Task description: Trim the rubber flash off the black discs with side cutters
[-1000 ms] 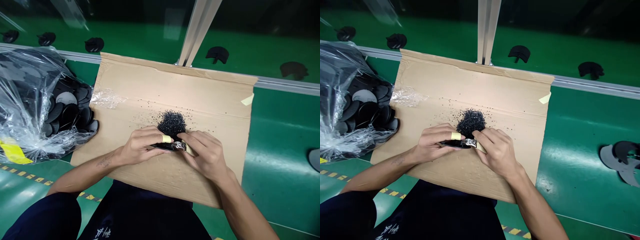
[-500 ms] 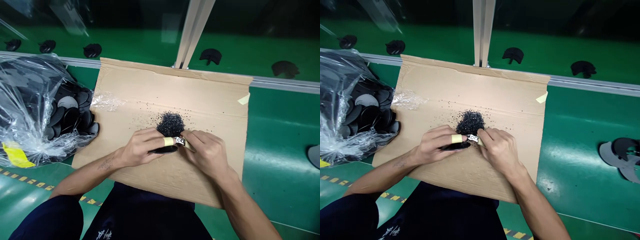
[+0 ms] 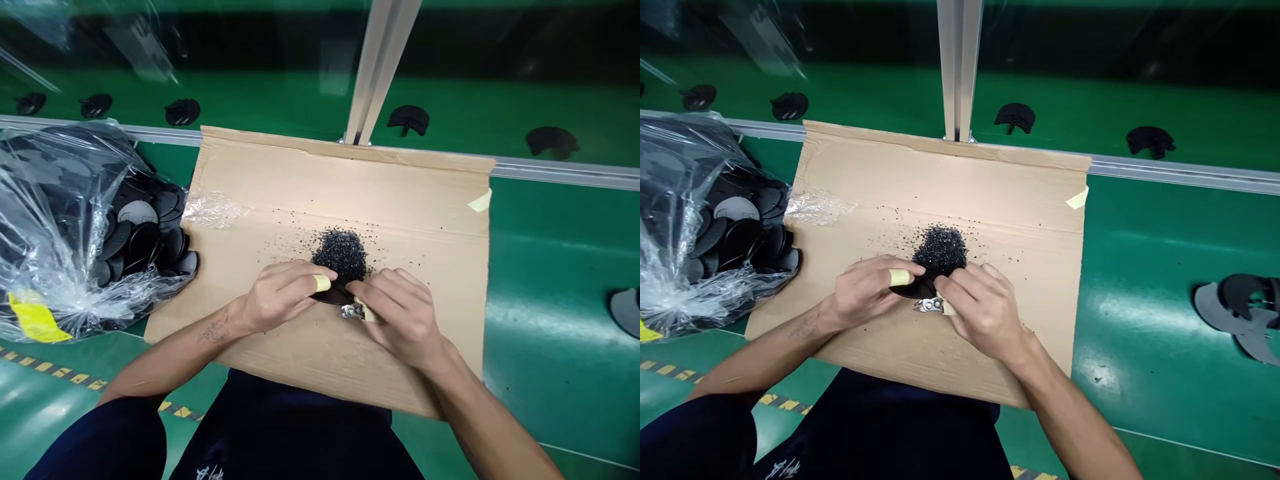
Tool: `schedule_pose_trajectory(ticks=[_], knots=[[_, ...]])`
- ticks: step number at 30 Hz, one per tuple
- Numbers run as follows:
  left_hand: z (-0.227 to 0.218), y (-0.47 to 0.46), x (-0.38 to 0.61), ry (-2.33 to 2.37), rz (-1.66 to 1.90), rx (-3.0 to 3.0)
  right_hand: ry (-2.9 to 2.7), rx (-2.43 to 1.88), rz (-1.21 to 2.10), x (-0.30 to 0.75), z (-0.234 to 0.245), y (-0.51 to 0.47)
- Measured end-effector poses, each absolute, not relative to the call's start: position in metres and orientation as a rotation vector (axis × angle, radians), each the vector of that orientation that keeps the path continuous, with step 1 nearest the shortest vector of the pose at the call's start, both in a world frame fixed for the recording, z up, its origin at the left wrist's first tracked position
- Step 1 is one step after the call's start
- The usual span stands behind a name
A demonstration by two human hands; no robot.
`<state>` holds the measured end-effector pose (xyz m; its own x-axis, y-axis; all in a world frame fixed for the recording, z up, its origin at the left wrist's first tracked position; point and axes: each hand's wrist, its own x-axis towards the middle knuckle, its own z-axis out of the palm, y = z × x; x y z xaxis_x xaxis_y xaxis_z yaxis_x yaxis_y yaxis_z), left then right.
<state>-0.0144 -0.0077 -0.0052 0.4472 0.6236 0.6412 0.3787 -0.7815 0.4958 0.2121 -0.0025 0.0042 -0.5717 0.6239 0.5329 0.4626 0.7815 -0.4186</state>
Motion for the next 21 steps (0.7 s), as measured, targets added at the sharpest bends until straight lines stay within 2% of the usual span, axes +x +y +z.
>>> schedule_pose_trajectory(ticks=[3, 6, 10, 15, 21], knots=[[-0.006, -0.008, -0.014, 1.024, 1.078, 2.637, -2.324, -0.759, 0.08, 0.21, 0.004, -0.006], [-0.007, -0.006, -0.016, 1.093, 1.008, 2.6, -2.237, -0.705, 0.297, 0.213, 0.006, -0.006], [-0.006, -0.006, -0.016, 1.03, 1.108, 2.139, -2.017, -0.851, 0.552, 0.221, 0.009, 0.0], [-0.006, -0.014, -0.011, 0.883, 1.097, 1.62, -2.127, -0.949, 0.501, 0.224, 0.002, 0.007], [-0.011, -0.017, -0.01, 0.832, 1.132, 1.595, -2.355, -0.936, 0.246, 0.221, -0.005, 0.005]])
